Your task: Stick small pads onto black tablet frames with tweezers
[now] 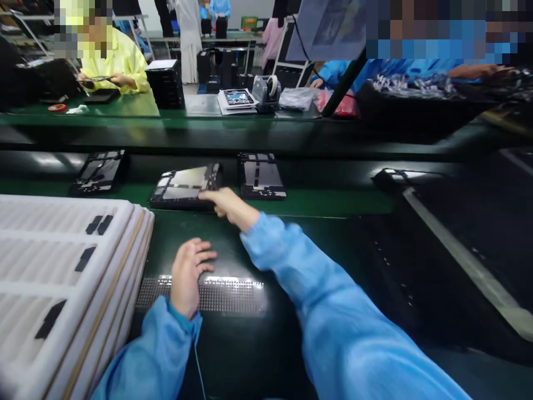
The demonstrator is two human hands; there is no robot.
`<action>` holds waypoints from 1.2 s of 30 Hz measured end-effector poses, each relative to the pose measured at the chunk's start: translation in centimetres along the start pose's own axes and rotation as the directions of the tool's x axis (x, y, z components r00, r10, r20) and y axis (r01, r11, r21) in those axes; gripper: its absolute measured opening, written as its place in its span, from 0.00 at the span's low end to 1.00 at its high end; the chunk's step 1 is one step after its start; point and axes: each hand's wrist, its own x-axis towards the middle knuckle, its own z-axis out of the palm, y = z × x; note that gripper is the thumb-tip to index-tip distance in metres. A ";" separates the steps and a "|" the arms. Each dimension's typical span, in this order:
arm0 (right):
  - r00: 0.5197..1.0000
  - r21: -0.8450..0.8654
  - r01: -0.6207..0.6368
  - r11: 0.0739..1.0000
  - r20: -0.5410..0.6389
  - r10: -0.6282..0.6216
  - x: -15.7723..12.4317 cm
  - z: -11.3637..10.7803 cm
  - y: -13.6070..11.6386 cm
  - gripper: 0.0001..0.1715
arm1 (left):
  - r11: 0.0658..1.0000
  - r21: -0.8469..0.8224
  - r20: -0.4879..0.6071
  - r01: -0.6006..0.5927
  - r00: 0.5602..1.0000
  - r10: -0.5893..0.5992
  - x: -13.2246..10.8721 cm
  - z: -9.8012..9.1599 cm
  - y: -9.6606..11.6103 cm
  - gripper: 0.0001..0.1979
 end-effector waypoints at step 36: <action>0.916 -0.203 -0.337 0.920 0.156 0.370 -23.9 -10.4 -0.7 0.10 | 0.342 0.594 0.799 -0.728 0.583 -0.147 -0.6 2.6 -0.6 0.15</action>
